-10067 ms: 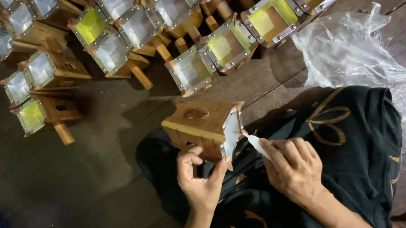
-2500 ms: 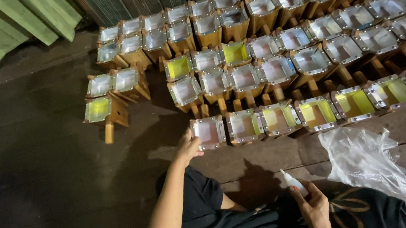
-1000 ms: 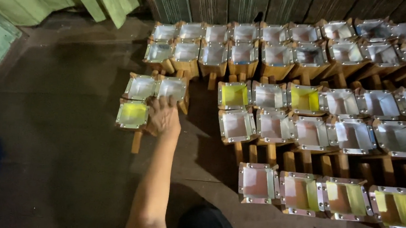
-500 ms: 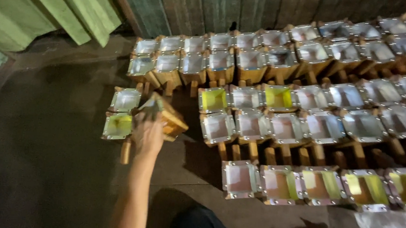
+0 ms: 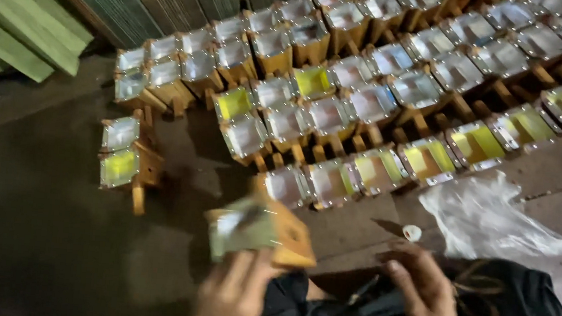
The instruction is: The person sits on the floor and applies glue from a white tube to the edges of small wooden lantern frames with translucent panels. They handle each lantern one at a time, apply adhesive to the seams, and place the finished units back into a large group of similar lanterns arranged on the floor.
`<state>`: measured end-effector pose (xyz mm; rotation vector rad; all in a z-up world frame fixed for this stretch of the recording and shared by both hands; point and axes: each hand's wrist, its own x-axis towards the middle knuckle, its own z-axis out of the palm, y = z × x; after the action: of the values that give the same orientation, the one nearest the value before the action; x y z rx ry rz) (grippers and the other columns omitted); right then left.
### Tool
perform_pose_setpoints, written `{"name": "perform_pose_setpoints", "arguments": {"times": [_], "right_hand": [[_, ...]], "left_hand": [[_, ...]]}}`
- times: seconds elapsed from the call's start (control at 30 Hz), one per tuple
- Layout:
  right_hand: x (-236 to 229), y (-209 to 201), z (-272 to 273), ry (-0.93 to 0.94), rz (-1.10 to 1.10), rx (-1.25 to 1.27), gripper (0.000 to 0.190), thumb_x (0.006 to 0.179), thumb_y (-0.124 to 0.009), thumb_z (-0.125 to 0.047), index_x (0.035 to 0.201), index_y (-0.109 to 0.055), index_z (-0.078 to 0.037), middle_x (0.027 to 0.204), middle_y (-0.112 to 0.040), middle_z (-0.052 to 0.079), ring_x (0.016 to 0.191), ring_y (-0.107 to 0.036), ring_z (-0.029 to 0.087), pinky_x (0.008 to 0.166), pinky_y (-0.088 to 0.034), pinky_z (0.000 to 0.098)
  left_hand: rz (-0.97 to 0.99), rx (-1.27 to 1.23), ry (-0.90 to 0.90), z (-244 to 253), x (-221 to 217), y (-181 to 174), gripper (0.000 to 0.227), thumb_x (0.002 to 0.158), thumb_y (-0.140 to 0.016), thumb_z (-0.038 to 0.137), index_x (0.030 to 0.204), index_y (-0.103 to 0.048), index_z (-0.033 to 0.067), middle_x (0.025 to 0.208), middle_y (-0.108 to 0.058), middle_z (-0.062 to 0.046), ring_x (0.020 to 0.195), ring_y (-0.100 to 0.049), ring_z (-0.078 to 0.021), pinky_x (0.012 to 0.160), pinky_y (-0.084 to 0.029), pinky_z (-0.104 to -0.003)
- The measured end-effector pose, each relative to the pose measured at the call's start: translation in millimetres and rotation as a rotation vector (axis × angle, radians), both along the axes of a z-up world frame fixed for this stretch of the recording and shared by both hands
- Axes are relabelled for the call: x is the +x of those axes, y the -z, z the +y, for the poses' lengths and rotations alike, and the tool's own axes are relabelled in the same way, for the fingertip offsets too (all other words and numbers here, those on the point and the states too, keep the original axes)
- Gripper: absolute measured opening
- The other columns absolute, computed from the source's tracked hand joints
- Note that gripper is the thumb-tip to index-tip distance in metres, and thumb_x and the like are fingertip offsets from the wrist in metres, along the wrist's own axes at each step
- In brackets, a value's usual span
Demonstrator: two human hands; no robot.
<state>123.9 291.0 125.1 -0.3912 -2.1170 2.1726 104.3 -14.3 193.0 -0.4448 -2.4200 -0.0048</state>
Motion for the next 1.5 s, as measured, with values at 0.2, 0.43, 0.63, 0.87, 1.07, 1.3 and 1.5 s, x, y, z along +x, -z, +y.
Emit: {"name": "perform_pose_setpoints", "arguments": {"times": [0.2,0.43,0.63,0.87,1.07,1.3,1.5], "right_hand": [[26,13,3,-0.31,0.014,-0.055,0.036,0.095,-0.065,-0.026,0.121,-0.066,-0.002,0.11,-0.077,0.007,0.103,-0.072,0.014,0.091,-0.059,0.0318],[36,65,14,-0.102,-0.359,-0.454,0.049,0.084,-0.076,-0.009,0.129,-0.058,-0.001,0.084,-0.071,0.017,0.075,-0.066,0.021,0.075,-0.055,0.0341],[33,79,17,-0.046,-0.369,-0.591,0.049,0.077,-0.077,-0.007,0.123,-0.06,-0.002,0.089,-0.073,0.02,0.07,-0.065,0.022,0.067,-0.052,0.0316],[35,67,18,-0.14,-0.391,-0.596,0.051,0.075,-0.077,0.005,0.122,-0.057,-0.006,0.092,-0.07,0.02,0.079,-0.063,0.025,0.057,-0.05,0.0352],[38,72,18,-0.174,-0.336,-0.666,0.046,0.082,-0.074,-0.001,0.124,-0.054,-0.004,0.093,-0.073,0.02,0.068,-0.063,0.021,0.051,-0.05,0.0296],[31,67,10,-0.118,-0.418,-0.684,0.045,0.079,-0.08,-0.012,0.118,-0.057,-0.008,0.092,-0.073,0.019,0.07,-0.068,0.025,0.05,-0.056,0.0364],[33,84,12,-0.064,-0.497,-0.705,0.047,0.077,-0.08,-0.003,0.118,-0.058,-0.009,0.091,-0.076,0.016,0.069,-0.07,0.026,0.05,-0.056,0.0361]], "left_hand": [[-0.243,0.016,0.584,105,25,14,0.01,0.102,-0.06,0.01,0.108,-0.067,0.0061,0.081,-0.052,-0.006,0.073,-0.054,-0.0263,0.066,-0.045,-0.04],[-0.226,-0.035,0.62,143,45,59,0.009,0.098,-0.057,0.0,0.096,-0.066,0.0041,0.078,-0.053,-0.009,0.071,-0.053,-0.0267,0.063,-0.042,-0.039],[-0.424,0.361,0.373,131,44,55,0.035,0.084,-0.071,0.033,0.11,-0.067,0.0111,0.1,-0.068,-0.005,0.091,-0.064,-0.0268,0.082,-0.043,-0.042],[-1.242,0.948,-0.245,87,32,127,0.087,0.081,-0.048,0.073,0.148,-0.049,0.0185,0.149,-0.058,-0.013,0.137,-0.055,-0.0289,0.109,-0.043,-0.039],[-1.36,1.679,-0.03,102,28,93,0.072,0.076,-0.079,0.029,0.139,-0.052,0.0067,0.116,-0.075,-0.021,0.105,-0.071,-0.0254,0.09,-0.06,-0.038],[-1.345,1.741,-0.01,98,30,103,0.063,0.08,-0.078,0.025,0.135,-0.053,0.0064,0.118,-0.072,-0.019,0.106,-0.068,-0.0242,0.093,-0.056,-0.035],[-1.27,1.824,-0.14,92,36,139,0.054,0.079,-0.08,0.013,0.12,-0.044,0.01,0.1,-0.065,-0.02,0.093,-0.062,-0.0248,0.082,-0.055,-0.036]]}}
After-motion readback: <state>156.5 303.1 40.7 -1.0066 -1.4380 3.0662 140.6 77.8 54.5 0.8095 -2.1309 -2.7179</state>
